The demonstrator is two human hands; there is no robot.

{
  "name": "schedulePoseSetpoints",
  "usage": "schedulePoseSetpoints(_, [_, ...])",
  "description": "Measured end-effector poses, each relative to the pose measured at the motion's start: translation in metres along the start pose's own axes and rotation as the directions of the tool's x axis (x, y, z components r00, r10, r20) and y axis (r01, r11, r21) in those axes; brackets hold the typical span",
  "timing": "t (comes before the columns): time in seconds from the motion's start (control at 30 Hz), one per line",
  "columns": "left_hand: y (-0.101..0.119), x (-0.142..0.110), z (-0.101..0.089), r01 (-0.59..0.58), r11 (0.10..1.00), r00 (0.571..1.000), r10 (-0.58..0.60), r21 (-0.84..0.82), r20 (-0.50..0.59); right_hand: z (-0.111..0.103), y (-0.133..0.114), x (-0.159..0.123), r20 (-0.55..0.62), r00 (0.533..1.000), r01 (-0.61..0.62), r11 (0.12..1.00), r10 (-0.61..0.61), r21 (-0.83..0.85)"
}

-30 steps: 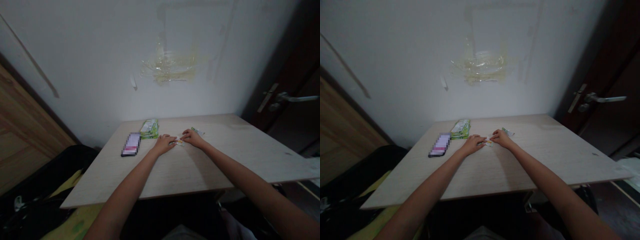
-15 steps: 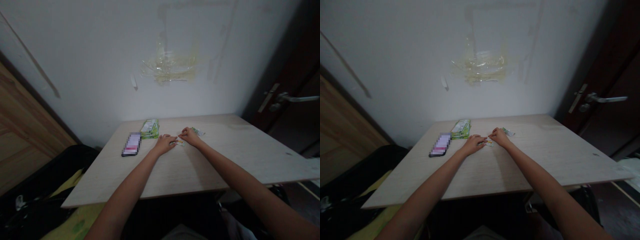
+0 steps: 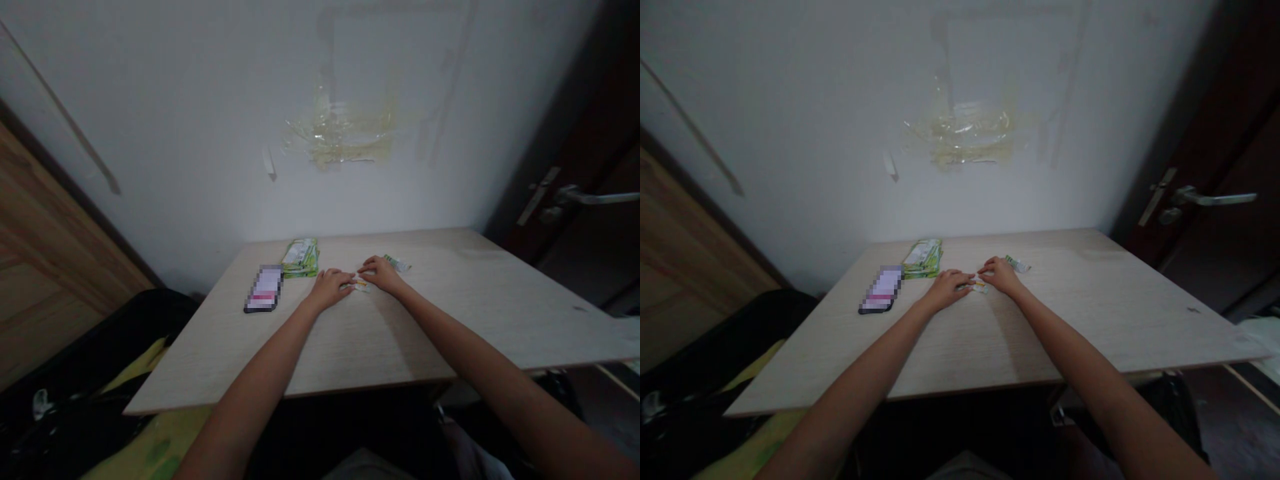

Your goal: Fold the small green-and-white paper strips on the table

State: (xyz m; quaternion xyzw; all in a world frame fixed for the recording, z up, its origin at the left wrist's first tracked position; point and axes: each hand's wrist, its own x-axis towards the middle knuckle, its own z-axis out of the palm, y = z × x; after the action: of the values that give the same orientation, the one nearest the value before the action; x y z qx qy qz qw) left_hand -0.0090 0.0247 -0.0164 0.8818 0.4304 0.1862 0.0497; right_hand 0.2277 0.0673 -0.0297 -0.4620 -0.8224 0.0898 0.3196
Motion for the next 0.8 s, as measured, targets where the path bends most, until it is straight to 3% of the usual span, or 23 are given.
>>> schedulePoseSetpoints(0.43, [0.002,-0.001,-0.002,0.019,1.0,1.0,-0.019,0.01,-0.001,-0.016,0.004,-0.006,0.159,0.986,0.055,0.998,-0.049,-0.032])
schedulePoseSetpoints(0.8, [-0.001,-0.001,0.0,0.011,1.0,1.0,-0.011,0.001,-0.019,-0.022,0.001,-0.018,0.155,0.985,0.079,0.997,-0.082,0.021])
